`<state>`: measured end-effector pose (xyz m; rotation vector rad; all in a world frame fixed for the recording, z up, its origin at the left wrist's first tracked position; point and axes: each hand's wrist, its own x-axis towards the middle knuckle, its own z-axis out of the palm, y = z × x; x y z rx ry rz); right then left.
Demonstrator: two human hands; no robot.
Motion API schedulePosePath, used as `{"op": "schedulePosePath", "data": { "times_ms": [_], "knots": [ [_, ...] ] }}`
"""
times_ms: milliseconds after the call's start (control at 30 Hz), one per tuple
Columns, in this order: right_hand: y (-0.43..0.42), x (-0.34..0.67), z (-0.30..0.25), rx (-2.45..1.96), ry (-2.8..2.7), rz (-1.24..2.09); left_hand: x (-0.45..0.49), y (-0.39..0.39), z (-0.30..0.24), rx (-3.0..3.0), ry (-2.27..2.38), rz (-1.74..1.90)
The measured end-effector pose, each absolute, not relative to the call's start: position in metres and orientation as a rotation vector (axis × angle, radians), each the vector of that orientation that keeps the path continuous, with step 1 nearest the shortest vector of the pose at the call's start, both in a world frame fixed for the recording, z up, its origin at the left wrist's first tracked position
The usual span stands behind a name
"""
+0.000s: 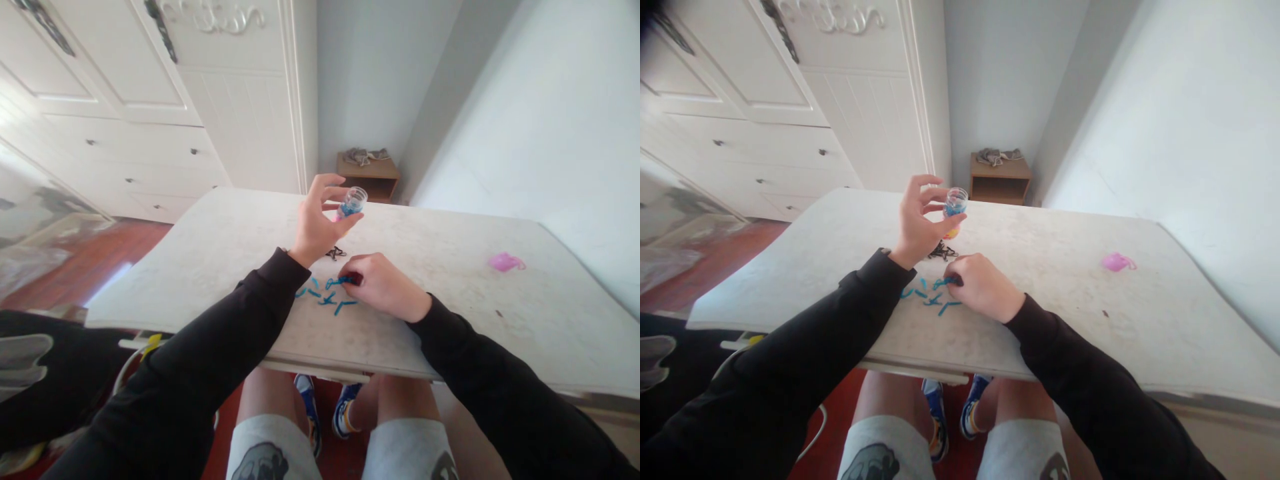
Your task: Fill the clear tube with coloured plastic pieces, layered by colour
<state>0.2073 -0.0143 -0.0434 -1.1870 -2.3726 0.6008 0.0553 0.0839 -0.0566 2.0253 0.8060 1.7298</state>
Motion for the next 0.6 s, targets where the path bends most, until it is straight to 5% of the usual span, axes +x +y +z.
{"op": "schedulePosePath", "data": {
  "times_ms": [600],
  "knots": [
    [0.014,0.257,-0.023,-1.267,-1.851,0.212,0.054,0.074,-0.054,2.292,0.744,1.383]
  ]
}}
